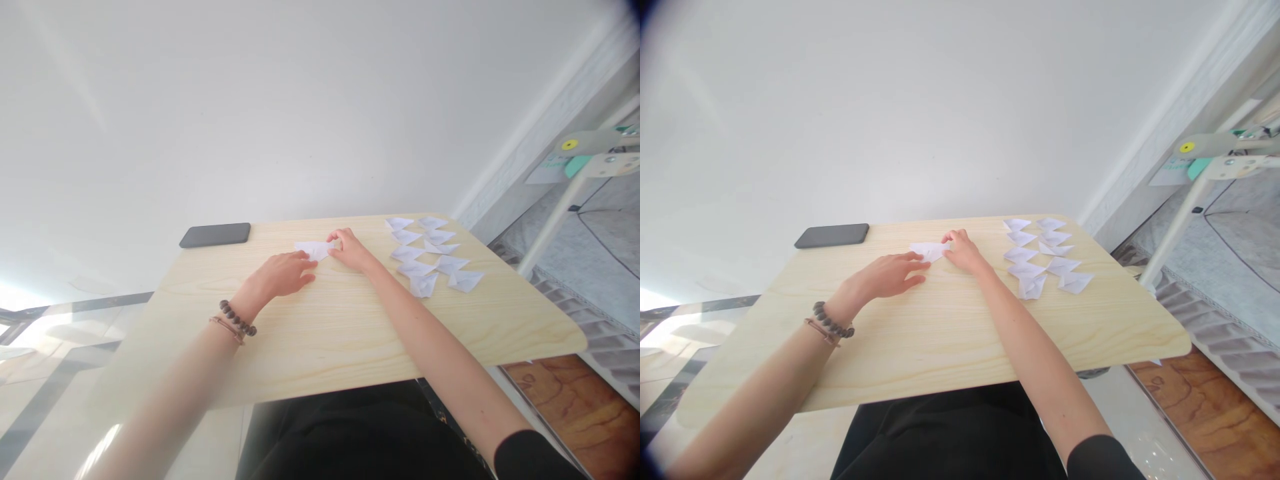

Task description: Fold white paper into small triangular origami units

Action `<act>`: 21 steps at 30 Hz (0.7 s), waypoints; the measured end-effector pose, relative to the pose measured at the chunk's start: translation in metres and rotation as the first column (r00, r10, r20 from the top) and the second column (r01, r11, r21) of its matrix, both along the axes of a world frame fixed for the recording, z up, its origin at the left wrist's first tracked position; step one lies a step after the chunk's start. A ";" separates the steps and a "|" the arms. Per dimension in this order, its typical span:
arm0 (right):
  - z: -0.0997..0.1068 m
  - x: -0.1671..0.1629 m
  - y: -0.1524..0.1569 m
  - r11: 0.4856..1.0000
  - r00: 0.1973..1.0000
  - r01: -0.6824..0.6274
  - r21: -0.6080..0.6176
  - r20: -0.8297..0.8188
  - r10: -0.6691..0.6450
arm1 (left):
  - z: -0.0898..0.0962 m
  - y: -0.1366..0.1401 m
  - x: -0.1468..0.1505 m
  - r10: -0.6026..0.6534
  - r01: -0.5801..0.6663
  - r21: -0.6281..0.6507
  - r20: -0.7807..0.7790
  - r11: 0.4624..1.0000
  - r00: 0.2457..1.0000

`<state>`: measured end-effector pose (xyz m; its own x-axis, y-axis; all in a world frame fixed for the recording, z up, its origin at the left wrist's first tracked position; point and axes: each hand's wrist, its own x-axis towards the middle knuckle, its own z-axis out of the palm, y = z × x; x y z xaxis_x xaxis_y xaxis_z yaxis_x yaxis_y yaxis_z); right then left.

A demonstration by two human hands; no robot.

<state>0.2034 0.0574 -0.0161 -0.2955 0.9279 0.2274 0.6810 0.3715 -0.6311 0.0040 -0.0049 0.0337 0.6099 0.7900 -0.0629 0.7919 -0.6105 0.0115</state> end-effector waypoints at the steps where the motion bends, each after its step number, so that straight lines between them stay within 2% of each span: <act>1: 0.000 0.001 0.001 1.000 1.000 -0.013 0.004 -0.009 0.013 | 0.001 0.000 0.000 -0.007 0.007 -0.006 -0.003 1.000 1.000; 4: 0.000 0.000 0.001 1.000 1.000 -0.008 0.011 0.005 0.008 | 0.002 0.001 -0.002 -0.022 0.022 -0.016 -0.011 1.000 1.000; 10: -0.001 -0.007 -0.007 0.997 0.989 0.018 0.076 0.143 -0.029 | 0.001 0.000 -0.002 -0.019 0.019 0.002 -0.007 1.000 1.000; 16: 0.007 0.000 -0.005 0.998 0.999 -0.040 -0.038 0.011 0.040 | 0.002 0.001 -0.001 0.006 -0.006 -0.019 -0.027 1.000 1.000; 21: 0.009 0.000 -0.004 0.996 0.999 -0.029 -0.081 -0.033 0.027 | 0.005 0.000 0.000 0.008 -0.009 -0.029 -0.039 1.000 0.999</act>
